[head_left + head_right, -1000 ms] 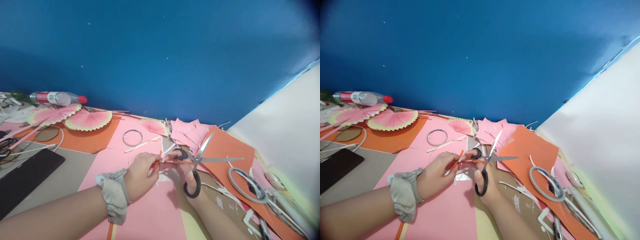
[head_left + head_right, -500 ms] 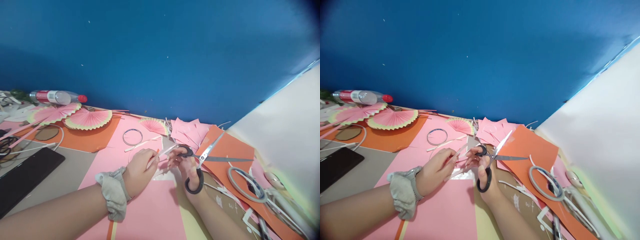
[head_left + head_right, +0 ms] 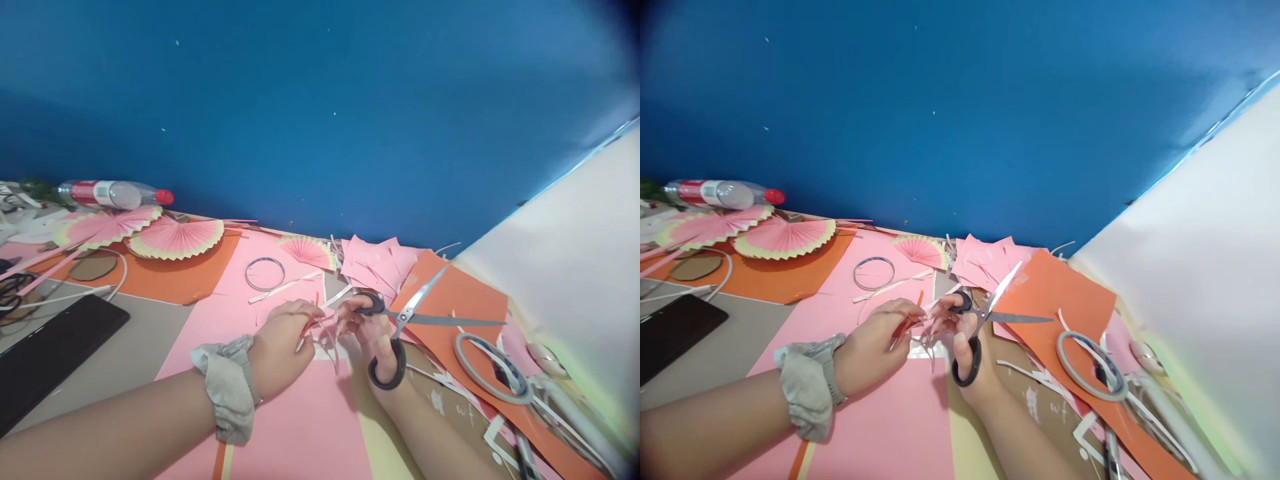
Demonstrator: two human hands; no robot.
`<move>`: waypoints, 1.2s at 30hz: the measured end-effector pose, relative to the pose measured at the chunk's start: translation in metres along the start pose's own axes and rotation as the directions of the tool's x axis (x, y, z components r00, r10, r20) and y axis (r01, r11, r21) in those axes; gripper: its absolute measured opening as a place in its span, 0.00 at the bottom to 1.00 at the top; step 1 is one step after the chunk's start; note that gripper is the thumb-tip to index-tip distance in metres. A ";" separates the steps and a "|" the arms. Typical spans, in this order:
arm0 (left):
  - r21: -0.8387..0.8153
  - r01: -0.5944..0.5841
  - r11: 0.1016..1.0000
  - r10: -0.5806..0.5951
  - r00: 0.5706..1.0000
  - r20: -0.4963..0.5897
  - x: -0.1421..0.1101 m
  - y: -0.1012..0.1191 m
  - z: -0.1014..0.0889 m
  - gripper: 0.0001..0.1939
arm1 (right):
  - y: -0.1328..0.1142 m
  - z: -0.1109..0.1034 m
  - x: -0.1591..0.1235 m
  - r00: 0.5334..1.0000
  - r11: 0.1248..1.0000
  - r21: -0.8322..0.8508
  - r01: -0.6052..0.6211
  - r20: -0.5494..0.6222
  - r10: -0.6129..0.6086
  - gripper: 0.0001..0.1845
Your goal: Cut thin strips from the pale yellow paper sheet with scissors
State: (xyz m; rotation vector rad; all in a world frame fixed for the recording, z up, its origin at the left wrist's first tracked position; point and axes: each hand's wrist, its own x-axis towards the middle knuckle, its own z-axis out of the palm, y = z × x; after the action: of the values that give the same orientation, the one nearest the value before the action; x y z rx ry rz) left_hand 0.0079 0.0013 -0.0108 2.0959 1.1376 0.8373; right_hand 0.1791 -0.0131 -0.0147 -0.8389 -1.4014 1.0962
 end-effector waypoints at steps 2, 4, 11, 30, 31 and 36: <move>-0.036 -0.006 0.999 0.007 1.000 0.015 0.000 0.003 -0.003 0.21 | 0.002 0.000 0.001 1.000 1.000 -0.001 0.019 0.005 -0.019 0.26; -0.063 -0.018 0.998 0.020 0.999 0.032 0.000 0.008 -0.006 0.17 | 0.006 -0.001 0.001 0.999 1.000 0.000 0.025 0.028 -0.025 0.27; -0.081 -0.014 0.997 0.025 0.990 0.140 0.004 0.018 -0.012 0.07 | 0.007 0.008 -0.005 0.975 0.994 0.078 -0.077 0.215 0.059 0.27; 0.380 -0.017 0.925 -0.052 0.984 0.170 0.011 0.001 -0.027 0.08 | 0.001 0.003 0.001 0.939 0.966 -0.153 0.209 -0.245 -0.242 0.14; 0.420 -0.032 0.907 -0.050 0.982 0.184 0.012 0.001 -0.031 0.08 | 0.002 0.004 0.000 0.934 0.960 -0.168 0.222 -0.247 -0.259 0.15; 0.551 -0.073 0.831 -0.065 0.972 0.227 0.016 -0.002 -0.047 0.06 | 0.003 0.004 0.001 0.923 0.952 -0.179 0.248 -0.254 -0.289 0.16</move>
State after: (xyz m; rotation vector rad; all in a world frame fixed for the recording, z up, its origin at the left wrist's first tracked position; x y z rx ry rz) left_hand -0.0216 0.0256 0.0205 2.5803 1.3583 0.2414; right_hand 0.1744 -0.0121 -0.0169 -0.8376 -1.3214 0.6446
